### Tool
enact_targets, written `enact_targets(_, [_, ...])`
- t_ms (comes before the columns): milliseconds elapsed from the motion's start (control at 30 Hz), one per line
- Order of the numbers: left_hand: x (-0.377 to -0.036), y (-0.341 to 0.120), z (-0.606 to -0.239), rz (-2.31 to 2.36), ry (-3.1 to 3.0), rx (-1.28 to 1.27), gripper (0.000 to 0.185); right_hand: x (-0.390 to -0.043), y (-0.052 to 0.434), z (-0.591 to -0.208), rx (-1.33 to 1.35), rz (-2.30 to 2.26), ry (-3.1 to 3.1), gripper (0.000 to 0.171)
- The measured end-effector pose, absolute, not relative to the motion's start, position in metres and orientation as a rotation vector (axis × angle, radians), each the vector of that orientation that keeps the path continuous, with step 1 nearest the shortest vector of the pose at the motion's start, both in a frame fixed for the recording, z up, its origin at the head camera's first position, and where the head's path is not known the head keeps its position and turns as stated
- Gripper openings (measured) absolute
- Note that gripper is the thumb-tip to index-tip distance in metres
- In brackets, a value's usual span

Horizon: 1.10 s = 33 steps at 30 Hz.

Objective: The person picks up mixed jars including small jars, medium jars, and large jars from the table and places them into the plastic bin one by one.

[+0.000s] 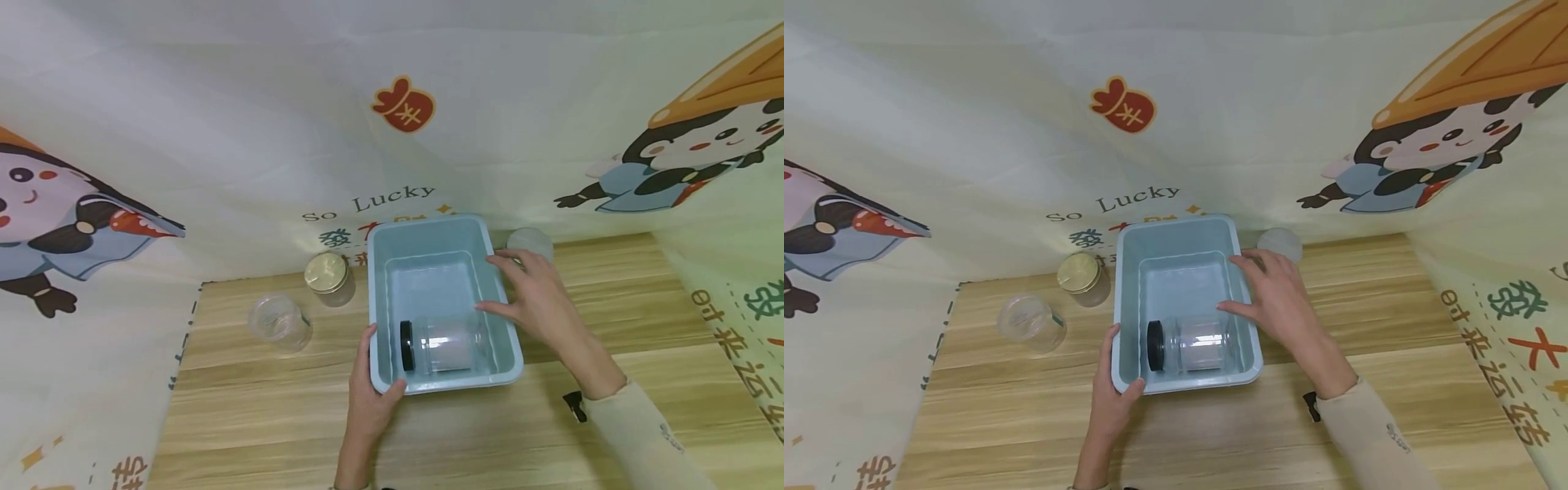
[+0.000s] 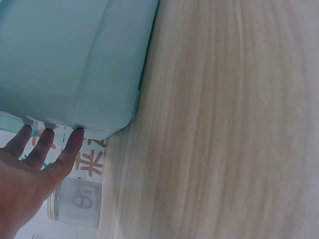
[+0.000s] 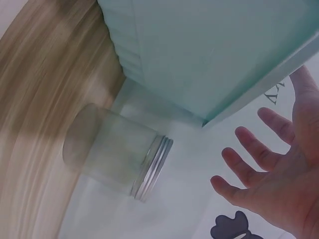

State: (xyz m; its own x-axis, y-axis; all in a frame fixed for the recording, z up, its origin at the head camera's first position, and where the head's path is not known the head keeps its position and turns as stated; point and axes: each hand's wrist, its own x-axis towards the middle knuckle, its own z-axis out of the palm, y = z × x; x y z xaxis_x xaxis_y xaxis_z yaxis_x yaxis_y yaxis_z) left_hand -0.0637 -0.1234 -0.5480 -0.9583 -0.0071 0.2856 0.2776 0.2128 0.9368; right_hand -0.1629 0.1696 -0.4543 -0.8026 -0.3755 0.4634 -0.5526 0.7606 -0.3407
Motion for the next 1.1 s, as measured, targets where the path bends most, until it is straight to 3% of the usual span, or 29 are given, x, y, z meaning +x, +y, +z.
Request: enact_targets(1100, [-0.064,-0.123,-0.549,-1.802,-2.238,-0.243,0.086,-0.162,0.201,-0.455,0.545,0.8,-2.653,0.08])
